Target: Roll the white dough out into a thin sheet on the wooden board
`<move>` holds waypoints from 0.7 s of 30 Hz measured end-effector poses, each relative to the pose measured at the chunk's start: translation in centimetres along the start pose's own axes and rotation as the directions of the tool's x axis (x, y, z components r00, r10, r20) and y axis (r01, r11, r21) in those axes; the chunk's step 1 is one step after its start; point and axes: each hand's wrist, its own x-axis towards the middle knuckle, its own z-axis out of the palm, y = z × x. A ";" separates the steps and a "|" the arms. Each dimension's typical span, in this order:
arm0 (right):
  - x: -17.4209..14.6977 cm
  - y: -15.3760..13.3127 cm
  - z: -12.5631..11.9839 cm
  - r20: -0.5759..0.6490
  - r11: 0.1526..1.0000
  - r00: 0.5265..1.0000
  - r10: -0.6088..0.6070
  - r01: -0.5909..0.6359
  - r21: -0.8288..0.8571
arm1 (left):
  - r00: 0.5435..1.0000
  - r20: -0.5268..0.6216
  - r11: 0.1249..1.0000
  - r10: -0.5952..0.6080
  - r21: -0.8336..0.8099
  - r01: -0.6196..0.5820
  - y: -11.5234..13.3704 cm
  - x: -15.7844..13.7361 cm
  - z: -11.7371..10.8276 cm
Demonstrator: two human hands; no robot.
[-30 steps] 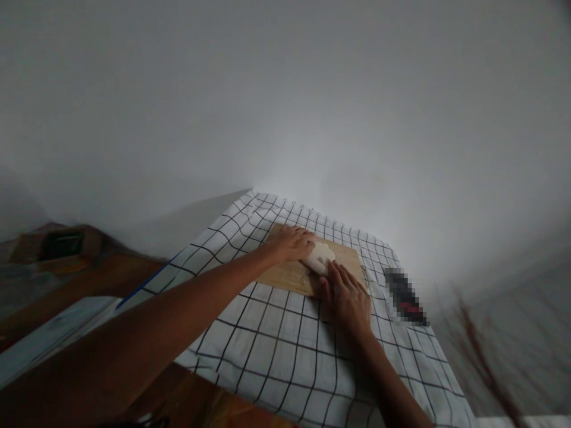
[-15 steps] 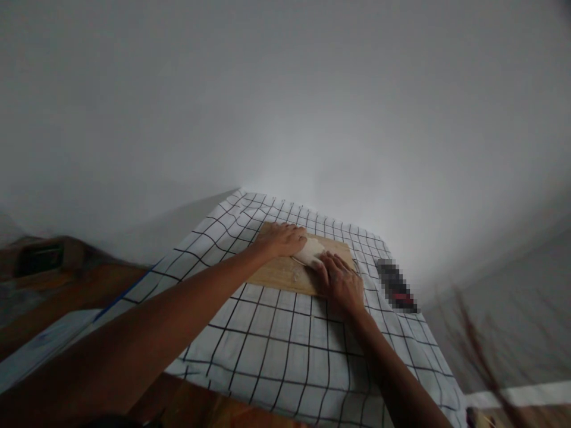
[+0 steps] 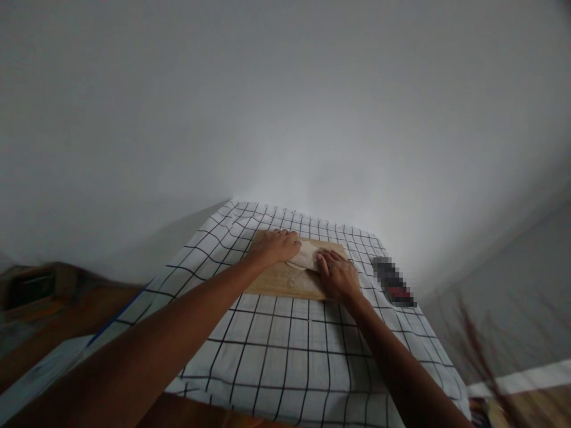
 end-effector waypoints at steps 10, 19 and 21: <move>0.7 0.9 0.0 0.092 0.998 0.996 -0.009 0.015 -0.060 | 1.000 -0.020 1.000 -0.006 0.006 0.006 0.0 0.5 1.2; 3.4 1.7 0.0 0.193 0.994 0.979 0.064 -0.046 -0.097 | 0.997 0.019 0.997 -0.071 -0.015 0.071 0.1 1.3 0.9; 2.7 1.4 0.0 0.183 0.995 0.982 0.039 -0.021 -0.100 | 0.997 -0.006 0.996 -0.080 -0.028 0.080 0.2 1.0 1.0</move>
